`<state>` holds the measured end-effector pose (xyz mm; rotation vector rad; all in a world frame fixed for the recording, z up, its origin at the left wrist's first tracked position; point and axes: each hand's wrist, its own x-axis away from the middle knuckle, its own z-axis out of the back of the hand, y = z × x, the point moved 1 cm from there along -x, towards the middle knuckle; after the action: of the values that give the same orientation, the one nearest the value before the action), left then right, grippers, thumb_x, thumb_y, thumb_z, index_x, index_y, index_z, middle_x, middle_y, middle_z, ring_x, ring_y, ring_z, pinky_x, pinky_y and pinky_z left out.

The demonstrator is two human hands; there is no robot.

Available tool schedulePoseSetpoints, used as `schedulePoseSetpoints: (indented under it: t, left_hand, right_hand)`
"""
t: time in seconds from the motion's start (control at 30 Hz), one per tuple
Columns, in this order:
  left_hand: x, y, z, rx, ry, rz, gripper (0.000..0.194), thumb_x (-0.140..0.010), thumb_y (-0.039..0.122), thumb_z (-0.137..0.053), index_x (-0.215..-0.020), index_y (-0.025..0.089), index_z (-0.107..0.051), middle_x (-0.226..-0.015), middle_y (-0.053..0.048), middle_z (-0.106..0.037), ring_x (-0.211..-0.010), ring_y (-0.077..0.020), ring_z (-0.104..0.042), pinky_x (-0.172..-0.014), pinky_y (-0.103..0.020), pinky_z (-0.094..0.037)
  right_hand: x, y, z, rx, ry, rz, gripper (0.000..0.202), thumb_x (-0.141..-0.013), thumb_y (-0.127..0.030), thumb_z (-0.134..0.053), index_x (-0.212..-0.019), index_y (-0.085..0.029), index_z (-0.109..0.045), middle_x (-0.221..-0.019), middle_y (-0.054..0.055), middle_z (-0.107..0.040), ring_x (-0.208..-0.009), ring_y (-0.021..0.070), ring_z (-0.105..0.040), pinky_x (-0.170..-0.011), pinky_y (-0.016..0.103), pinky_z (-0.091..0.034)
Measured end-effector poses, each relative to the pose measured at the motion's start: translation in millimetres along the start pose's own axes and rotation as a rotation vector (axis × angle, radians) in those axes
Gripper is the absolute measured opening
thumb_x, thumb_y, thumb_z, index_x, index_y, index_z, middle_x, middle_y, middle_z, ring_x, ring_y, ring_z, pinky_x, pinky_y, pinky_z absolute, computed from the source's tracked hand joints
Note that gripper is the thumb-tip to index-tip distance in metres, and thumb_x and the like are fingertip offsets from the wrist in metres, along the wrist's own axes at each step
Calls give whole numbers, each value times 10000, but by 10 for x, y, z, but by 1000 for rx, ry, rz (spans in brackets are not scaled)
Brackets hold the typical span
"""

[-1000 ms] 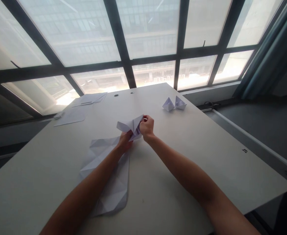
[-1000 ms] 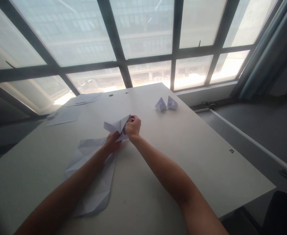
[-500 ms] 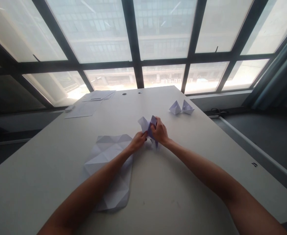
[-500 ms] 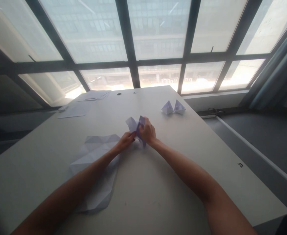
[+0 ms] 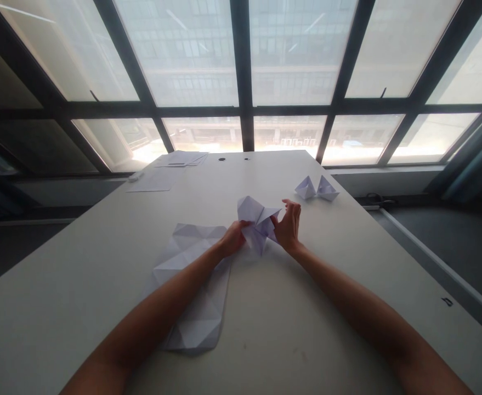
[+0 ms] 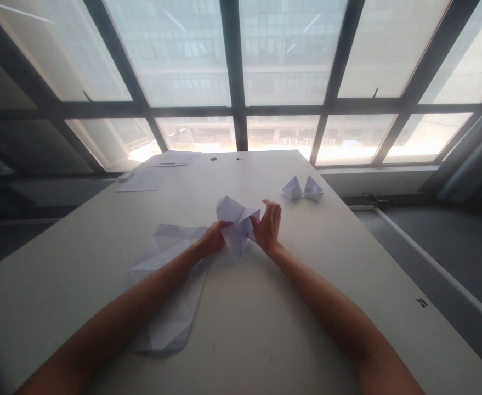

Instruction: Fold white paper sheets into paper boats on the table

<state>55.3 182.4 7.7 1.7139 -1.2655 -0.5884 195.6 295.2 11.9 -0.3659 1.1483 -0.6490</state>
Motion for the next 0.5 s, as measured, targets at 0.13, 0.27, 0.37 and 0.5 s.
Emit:
schedulePoseSetpoints:
  t: [0.13, 0.27, 0.37, 0.5]
  left_hand:
    - [48, 23, 5, 23, 91, 173, 281, -785, 316, -610, -896, 77, -707, -803, -128, -720, -682, -243, -675, -655, -332, -544]
    - [78, 71, 21, 79, 138, 211, 315, -827, 365, -587, -916, 90, -713, -801, -110, -724, -676, -241, -678, -656, -334, -545]
    - [64, 65, 24, 108, 177, 196, 305, -853, 344, -549, -942, 100, -709, -805, -107, -726, -729, -253, -689, -686, -340, -550]
    - [33, 24, 20, 99, 152, 151, 264, -849, 299, -543, -933, 100, -695, -819, -115, -725, -740, -250, -693, -698, -333, -557]
  right_hand:
    - [25, -30, 11, -15, -179, 49, 90, -902, -300, -511, -895, -218, -547, -881, 49, -542, -834, 211, -508, -756, 331, -433]
    - [42, -75, 49, -2, -7, -25, 215, -873, -331, -560, -1041, -203, -520, -1001, 77, -529, -865, 216, -507, -734, 334, -441]
    - [49, -122, 108, 23, 11, 86, 171, -869, -317, -581, -992, -211, -528, -962, 73, -534, -901, 229, -512, -788, 350, -437]
    - [98, -191, 120, 65, -263, 230, 95, -907, -291, -543, -867, -224, -598, -847, 48, -584, -794, 196, -555, -699, 288, -408]
